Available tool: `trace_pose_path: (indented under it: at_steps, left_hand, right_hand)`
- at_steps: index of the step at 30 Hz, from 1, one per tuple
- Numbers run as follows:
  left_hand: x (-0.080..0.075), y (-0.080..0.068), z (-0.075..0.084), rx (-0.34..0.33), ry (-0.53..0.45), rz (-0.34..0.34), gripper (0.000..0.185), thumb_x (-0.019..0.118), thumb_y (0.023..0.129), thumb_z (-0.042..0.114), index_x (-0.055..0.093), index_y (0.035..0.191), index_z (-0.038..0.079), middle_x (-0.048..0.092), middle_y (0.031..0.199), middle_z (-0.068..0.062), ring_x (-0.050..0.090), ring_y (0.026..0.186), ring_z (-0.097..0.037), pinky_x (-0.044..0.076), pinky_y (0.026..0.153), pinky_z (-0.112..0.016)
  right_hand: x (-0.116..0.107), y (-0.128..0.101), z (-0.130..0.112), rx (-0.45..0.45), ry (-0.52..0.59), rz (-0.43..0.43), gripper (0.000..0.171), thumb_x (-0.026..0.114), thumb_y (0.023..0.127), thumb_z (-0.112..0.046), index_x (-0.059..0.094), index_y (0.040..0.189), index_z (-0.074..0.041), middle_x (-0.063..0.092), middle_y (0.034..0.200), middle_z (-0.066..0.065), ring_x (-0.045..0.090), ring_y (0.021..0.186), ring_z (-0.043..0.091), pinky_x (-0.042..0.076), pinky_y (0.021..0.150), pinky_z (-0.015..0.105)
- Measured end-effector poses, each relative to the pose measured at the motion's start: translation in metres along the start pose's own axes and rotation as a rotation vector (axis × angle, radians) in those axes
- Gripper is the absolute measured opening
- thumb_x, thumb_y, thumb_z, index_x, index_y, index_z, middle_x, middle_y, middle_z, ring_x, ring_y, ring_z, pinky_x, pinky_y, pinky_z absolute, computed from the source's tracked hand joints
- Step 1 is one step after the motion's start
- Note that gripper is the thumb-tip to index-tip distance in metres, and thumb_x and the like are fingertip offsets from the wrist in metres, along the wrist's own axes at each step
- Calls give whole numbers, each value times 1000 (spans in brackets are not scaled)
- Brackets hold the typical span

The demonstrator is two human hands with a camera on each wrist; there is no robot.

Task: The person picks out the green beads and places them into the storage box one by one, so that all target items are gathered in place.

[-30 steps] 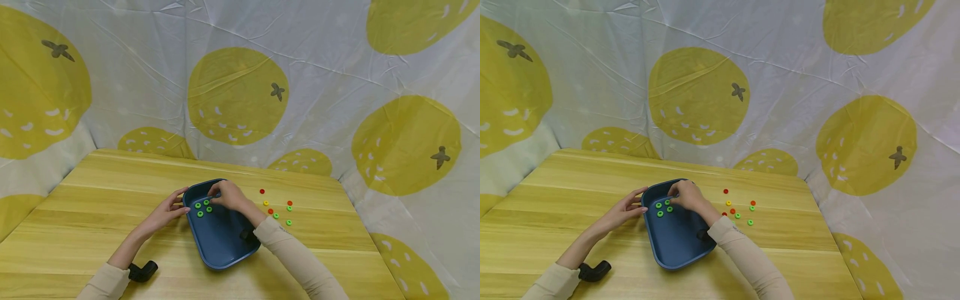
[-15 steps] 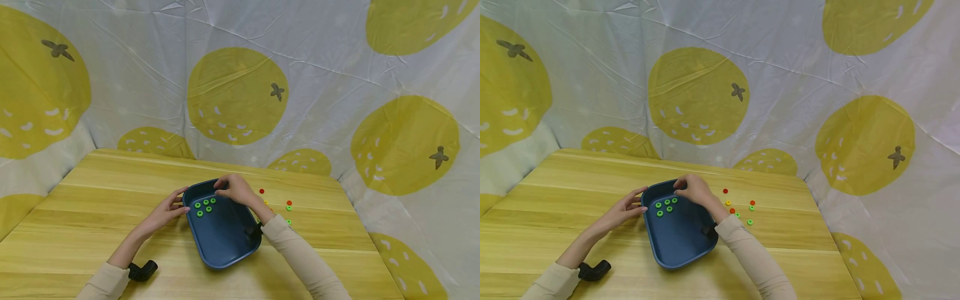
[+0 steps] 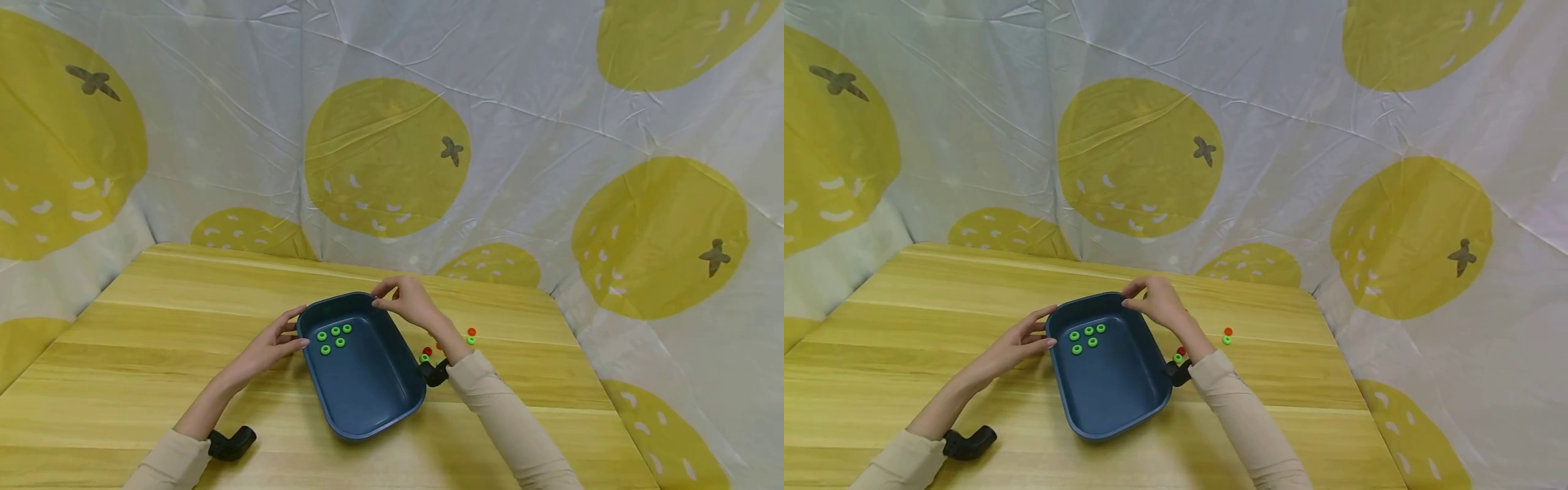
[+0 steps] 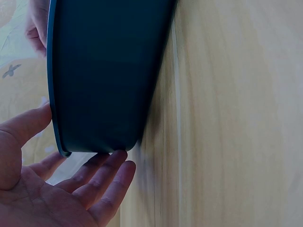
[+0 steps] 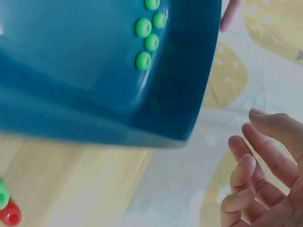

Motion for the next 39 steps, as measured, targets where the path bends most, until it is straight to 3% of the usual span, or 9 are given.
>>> trace_pose_path:
  at_steps: [15,23,39]
  left_hand:
    - [0,0,1,-8,-6,-12,69,55,95,24,17,150,8,34,142,-34,42,126,-48,45,97,-50]
    - [-1,0,0,-1,2,-5,69,55,95,24,18,150,8,34,141,-34,41,126,-48,45,97,-51]
    - [0,-1,3,-3,-5,-8,68,55,95,23,17,150,9,34,142,-33,42,126,-47,45,97,-49]
  right_hand:
    - [-19,-27,30,69,13,52,13,69,85,-15,73,96,-10,71,98,9,61,80,19,46,66,22]
    - [-25,-48,51,136,27,63,14,68,85,-15,72,97,-9,70,98,10,53,60,14,47,58,24]
    - [-23,-92,93,236,15,98,15,70,83,-11,72,94,-1,72,90,12,53,57,12,45,55,21]
Point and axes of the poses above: each hand's wrist, its own y-axis towards the middle knuckle, its own x-axis out of the palm, z = x × y, the point moved 2 cm from there along y, towards the middle knuckle
